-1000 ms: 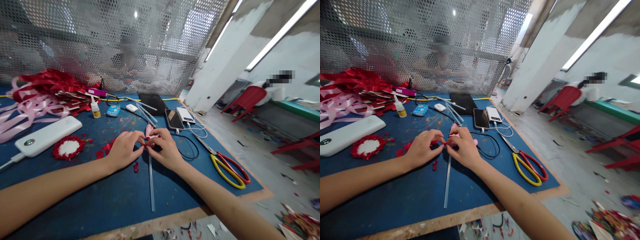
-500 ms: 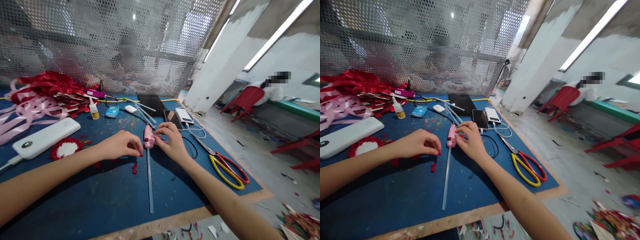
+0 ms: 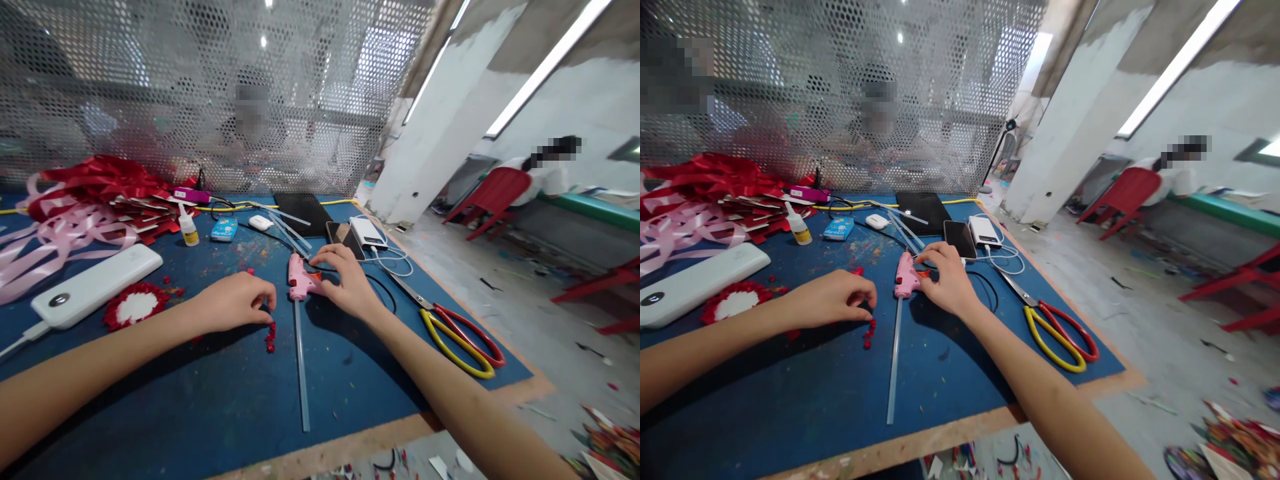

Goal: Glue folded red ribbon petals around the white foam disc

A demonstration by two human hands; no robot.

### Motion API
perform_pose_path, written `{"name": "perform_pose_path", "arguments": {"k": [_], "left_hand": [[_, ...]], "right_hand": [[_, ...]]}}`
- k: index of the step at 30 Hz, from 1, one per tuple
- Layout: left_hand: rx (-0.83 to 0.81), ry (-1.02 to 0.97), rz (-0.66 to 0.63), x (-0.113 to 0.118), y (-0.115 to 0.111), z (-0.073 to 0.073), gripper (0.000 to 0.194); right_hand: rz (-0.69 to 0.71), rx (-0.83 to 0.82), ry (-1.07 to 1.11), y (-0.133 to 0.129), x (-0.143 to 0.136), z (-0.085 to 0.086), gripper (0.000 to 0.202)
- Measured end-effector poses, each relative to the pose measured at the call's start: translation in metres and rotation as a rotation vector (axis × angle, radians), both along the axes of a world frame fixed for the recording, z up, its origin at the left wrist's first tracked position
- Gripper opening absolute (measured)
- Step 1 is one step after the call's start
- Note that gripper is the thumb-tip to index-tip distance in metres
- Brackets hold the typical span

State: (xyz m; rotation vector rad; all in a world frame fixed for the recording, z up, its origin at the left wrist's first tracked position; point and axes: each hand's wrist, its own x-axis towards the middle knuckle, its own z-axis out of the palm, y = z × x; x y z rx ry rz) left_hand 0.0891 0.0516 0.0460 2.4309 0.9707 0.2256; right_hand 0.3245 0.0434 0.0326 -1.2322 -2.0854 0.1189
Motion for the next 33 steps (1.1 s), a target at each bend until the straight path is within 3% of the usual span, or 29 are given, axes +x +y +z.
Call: {"name": "perform_pose_path", "arguments": {"k": [5, 10, 20, 27, 30, 33], "left_hand": [[-0.139, -0.166, 0.047, -0.003, 0.007, 0.001, 0.013], [-0.242, -0.273, 0.141, -0.003, 0.01, 0.001, 0.014], [0.106, -0.427, 0.182, -0.006, 0.005, 0.007, 0.016], [0.125, -0.451, 0.123, -0.003, 0.003, 0.009, 0.02], [0.186, -0.477, 0.103, 0.002, -0.011, 0.019, 0.022], [0.238, -0.473, -0.035, 0.009, -0.039, 0.027, 0.024]], "right_hand": [[0.003, -0.075, -0.233, -0.003, -0.003, -0.004, 0.038], [-0.053, -0.119, -0.409, -0.004, -0.007, -0.007, 0.035], [-0.003, -0.119, -0.324, 0.001, -0.002, -0.009, 0.028], [0.025, -0.125, -0.252, 0.0, -0.003, -0.007, 0.025], [0.041, -0.117, -0.215, -0.001, -0.005, -0.005, 0.023], [0.039, -0.11, -0.18, -0.003, -0.006, -0.002, 0.021]]}}
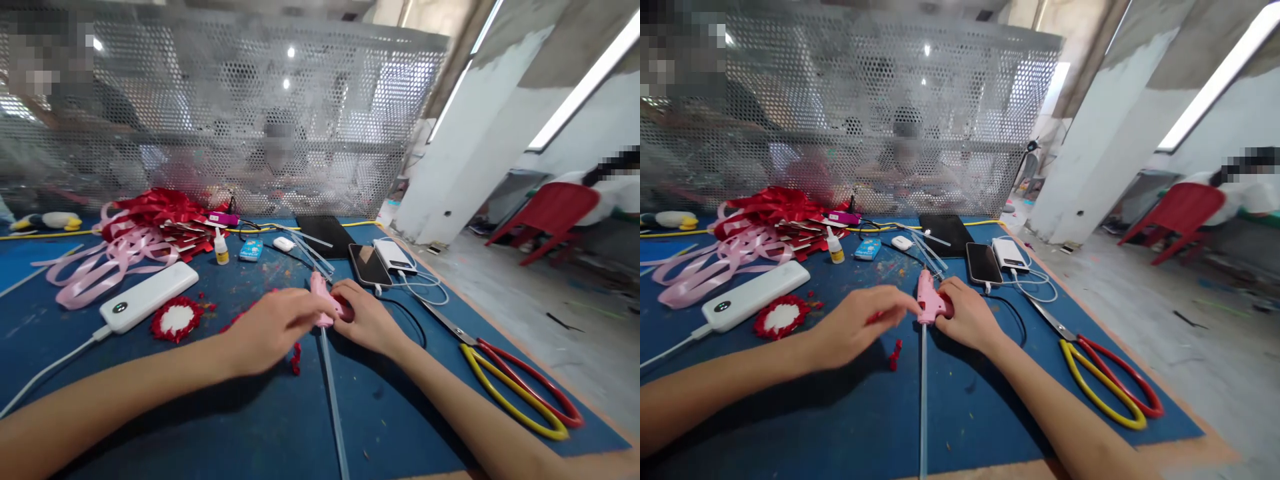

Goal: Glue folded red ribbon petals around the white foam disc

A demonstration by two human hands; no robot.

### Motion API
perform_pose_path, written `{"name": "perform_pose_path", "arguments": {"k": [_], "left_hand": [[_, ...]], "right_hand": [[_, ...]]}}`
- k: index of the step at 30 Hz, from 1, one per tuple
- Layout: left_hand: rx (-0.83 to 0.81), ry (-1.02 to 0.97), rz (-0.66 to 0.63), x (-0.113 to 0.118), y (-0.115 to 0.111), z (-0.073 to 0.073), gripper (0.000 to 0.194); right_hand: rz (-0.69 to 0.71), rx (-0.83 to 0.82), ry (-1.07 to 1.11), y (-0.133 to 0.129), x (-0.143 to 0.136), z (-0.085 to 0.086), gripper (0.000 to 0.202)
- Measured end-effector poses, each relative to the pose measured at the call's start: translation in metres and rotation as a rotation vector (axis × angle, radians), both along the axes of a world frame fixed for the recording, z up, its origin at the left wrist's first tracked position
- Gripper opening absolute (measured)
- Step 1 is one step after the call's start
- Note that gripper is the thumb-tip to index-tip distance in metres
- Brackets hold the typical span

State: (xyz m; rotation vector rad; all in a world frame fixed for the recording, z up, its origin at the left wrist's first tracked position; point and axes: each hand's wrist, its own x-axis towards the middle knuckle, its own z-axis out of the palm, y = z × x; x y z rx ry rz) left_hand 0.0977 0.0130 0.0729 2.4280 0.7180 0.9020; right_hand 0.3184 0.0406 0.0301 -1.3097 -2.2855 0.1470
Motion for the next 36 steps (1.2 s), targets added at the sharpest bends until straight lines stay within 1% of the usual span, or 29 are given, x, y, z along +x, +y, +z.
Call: {"name": "perform_pose_path", "arguments": {"k": [2, 4, 5, 7, 9, 11, 14, 15, 17, 19, 20, 22, 24, 27, 30, 36], "left_hand": [[0.082, 0.08, -0.107, 0.005, -0.021, -0.002, 0.023], [0.15, 0.19, -0.276, 0.009, -0.039, -0.011, 0.02], [0.186, 0.222, -0.33, 0.011, -0.046, -0.016, 0.021], [0.313, 0.246, -0.373, 0.014, -0.055, -0.023, 0.017], [0.432, 0.252, -0.348, 0.015, -0.056, -0.024, 0.025], [0.473, 0.187, -0.28, 0.013, -0.048, -0.017, 0.029], [0.46, 0.032, -0.11, 0.005, -0.026, -0.001, 0.022], [0.46, -0.027, -0.051, 0.001, -0.018, 0.004, 0.019], [0.443, -0.129, 0.113, -0.007, -0.002, 0.011, 0.015], [0.416, -0.207, 0.237, -0.015, 0.012, 0.015, 0.014], [0.395, -0.215, 0.29, -0.018, 0.018, 0.016, 0.014], [0.337, -0.193, 0.349, -0.023, 0.026, 0.018, 0.013], [0.272, -0.143, 0.358, -0.026, 0.031, 0.02, 0.012], [0.204, -0.052, 0.309, -0.027, 0.034, 0.02, 0.011], [0.158, 0.031, 0.245, -0.025, 0.033, 0.017, 0.01], [0.05, 0.147, 0.177, -0.019, 0.029, 0.012, 0.016]], "right_hand": [[0.001, 0.03, 0.036, -0.001, 0.0, 0.002, 0.022], [0.012, 0.072, 0.098, -0.002, 0.0, 0.004, 0.025], [0.017, 0.085, 0.137, -0.003, 0.0, 0.005, 0.025], [0.019, 0.085, 0.236, -0.004, 0.0, 0.007, 0.021], [0.024, 0.05, 0.353, -0.004, 0.0, 0.009, 0.018], [0.031, -0.003, 0.489, -0.003, 0.001, 0.01, 0.021], [0.034, -0.15, 0.725, -0.001, 0.0, 0.009, 0.026], [0.034, -0.229, 0.799, -0.001, 0.0, 0.008, 0.027], [0.047, -0.406, 0.911, -0.001, -0.003, 0.006, 0.034], [0.08, -0.56, 0.954, -0.003, -0.006, 0.006, 0.042], [0.095, -0.616, 0.956, -0.005, -0.007, 0.006, 0.043], [0.104, -0.684, 0.931, -0.008, -0.01, 0.007, 0.043], [0.1, -0.714, 0.874, -0.012, -0.012, 0.009, 0.041], [0.11, -0.71, 0.778, -0.017, -0.016, 0.011, 0.041], [0.117, -0.711, 0.729, -0.022, -0.022, 0.012, 0.042], [0.141, -0.751, 0.68, -0.031, -0.03, 0.014, 0.044]]}}
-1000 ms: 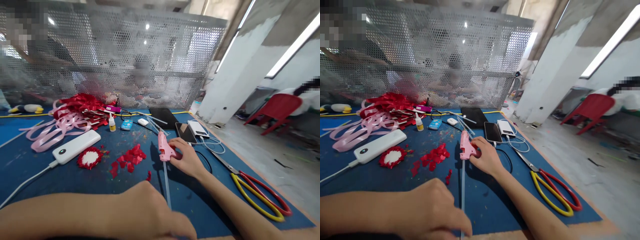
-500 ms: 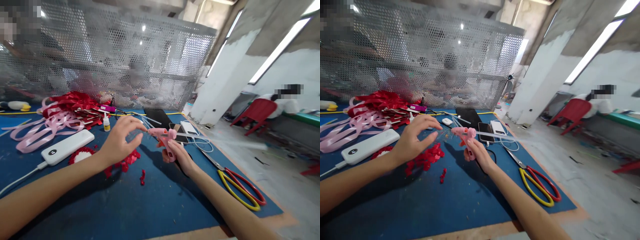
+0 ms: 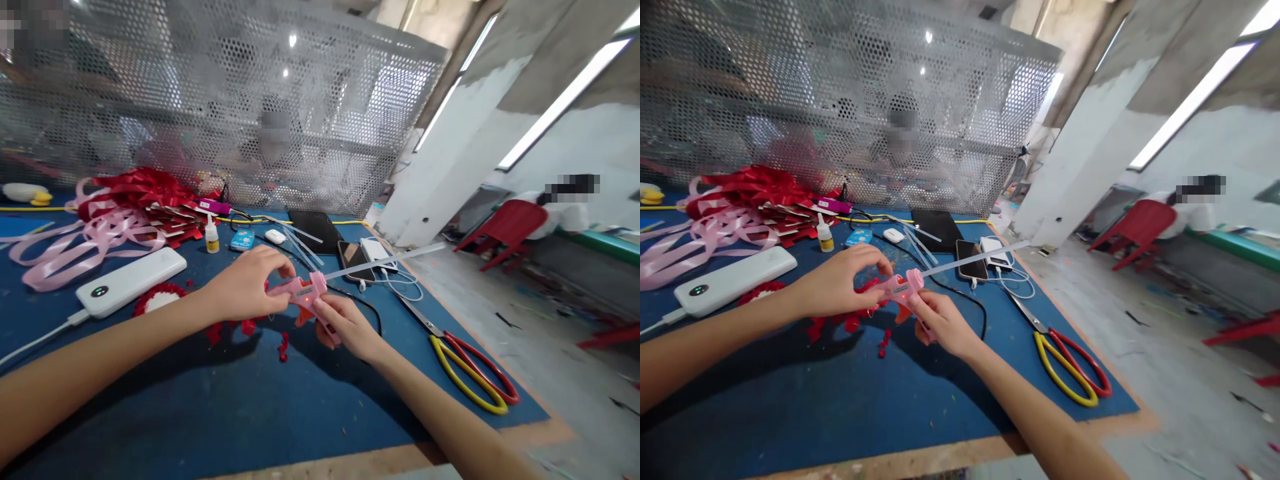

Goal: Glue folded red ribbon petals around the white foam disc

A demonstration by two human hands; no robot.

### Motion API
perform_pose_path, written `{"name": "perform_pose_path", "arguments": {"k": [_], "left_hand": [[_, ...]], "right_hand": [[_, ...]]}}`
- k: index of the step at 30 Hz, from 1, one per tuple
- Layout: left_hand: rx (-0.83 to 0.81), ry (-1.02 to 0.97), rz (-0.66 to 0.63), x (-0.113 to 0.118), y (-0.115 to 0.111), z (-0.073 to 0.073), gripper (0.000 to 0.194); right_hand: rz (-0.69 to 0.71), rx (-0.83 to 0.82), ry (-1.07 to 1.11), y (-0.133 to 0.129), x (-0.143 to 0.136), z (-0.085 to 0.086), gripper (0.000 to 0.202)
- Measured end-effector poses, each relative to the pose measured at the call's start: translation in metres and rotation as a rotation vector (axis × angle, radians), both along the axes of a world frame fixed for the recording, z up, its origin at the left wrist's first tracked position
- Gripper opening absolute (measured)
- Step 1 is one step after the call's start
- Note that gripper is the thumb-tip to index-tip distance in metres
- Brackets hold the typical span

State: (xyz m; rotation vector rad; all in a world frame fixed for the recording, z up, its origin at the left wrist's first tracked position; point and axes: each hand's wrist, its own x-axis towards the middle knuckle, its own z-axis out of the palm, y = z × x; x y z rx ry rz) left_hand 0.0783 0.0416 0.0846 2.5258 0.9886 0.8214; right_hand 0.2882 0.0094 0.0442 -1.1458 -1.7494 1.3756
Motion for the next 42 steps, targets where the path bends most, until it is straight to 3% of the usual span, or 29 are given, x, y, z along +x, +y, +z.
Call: {"name": "perform_pose_path", "arguments": {"k": [6, 12, 16, 24, 33, 42], "left_hand": [[-0.014, 0.058, -0.058, -0.004, 0.005, 0.0, 0.018], [-0.098, 0.127, -0.242, -0.018, 0.018, 0.004, 0.033], [-0.029, 0.161, -0.305, -0.022, 0.022, 0.003, 0.036], [0.101, 0.192, -0.285, -0.017, 0.023, -0.003, 0.03], [-0.084, 0.154, -0.333, -0.023, 0.025, 0.007, 0.025], [0.357, 0.208, -0.199, -0.022, 0.024, -0.001, 0.042]], "right_hand": [[-0.01, -0.075, 0.068, -0.003, -0.003, 0.001, 0.039], [0.022, -0.132, 0.137, 0.0, 0.0, -0.002, 0.036], [0.018, -0.144, 0.155, 0.001, 0.001, -0.004, 0.033], [0.031, -0.128, 0.144, 0.002, 0.001, -0.008, 0.034], [-0.012, -0.115, 0.159, 0.002, 0.002, -0.002, 0.032], [-0.034, -0.139, 0.225, 0.002, 0.003, -0.001, 0.031]]}}
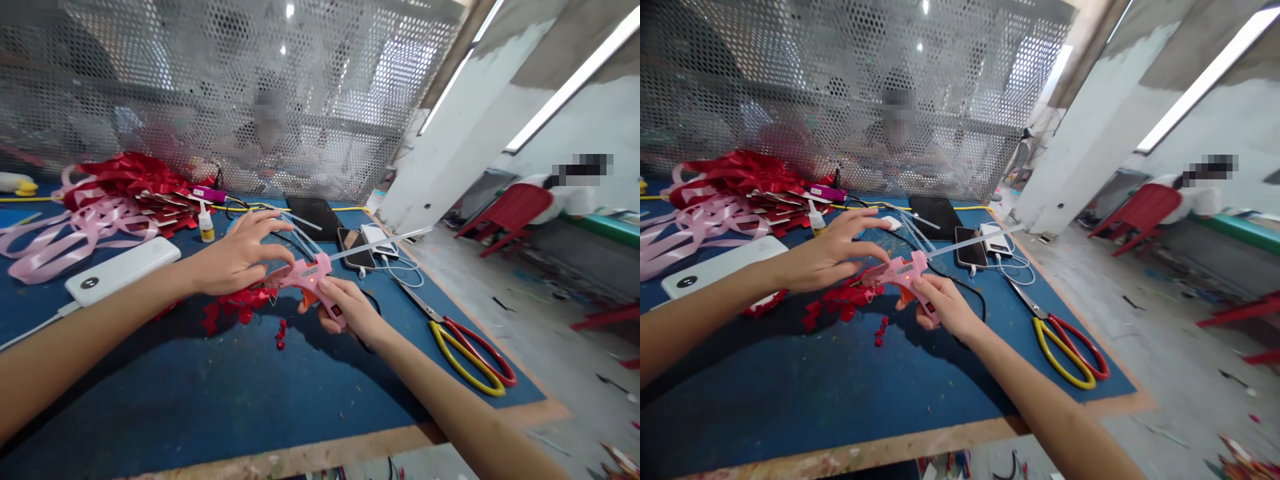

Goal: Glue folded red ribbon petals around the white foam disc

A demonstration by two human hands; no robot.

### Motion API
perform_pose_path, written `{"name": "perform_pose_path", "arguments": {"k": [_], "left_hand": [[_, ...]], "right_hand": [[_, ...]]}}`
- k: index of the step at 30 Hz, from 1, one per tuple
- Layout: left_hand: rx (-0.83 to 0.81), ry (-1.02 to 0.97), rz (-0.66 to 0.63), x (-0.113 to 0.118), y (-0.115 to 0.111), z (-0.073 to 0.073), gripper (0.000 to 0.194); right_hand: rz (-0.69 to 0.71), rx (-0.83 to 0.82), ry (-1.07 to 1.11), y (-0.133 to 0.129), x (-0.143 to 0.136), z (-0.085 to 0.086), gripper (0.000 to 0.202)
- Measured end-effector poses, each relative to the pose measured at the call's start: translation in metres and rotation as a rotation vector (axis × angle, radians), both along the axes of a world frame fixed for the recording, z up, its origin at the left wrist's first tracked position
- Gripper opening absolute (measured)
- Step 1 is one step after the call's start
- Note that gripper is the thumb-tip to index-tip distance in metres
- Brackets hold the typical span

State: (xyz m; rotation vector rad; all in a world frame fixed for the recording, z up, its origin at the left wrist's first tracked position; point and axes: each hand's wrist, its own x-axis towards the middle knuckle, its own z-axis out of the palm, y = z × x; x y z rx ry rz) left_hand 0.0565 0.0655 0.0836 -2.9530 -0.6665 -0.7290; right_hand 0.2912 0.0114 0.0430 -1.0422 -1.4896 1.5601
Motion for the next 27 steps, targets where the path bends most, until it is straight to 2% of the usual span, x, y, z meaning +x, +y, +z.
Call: {"name": "perform_pose_path", "arguments": {"k": [5, 11, 16, 27], "left_hand": [[0.172, 0.05, 0.028, 0.001, -0.005, -0.003, 0.039], [0.329, 0.073, 0.029, -0.001, 0.001, -0.01, 0.033], [0.333, 0.108, 0.043, -0.003, 0.006, -0.014, 0.034], [0.302, 0.13, 0.057, -0.007, 0.012, -0.018, 0.037]], "right_hand": [[-0.001, -0.003, -0.01, 0.0, 0.0, -0.001, 0.034], [-0.03, -0.042, 0.0, 0.0, -0.002, 0.0, 0.033], [-0.025, -0.072, -0.052, 0.0, -0.002, 0.001, 0.036], [-0.064, -0.135, -0.009, 0.002, -0.001, -0.006, 0.039]]}}
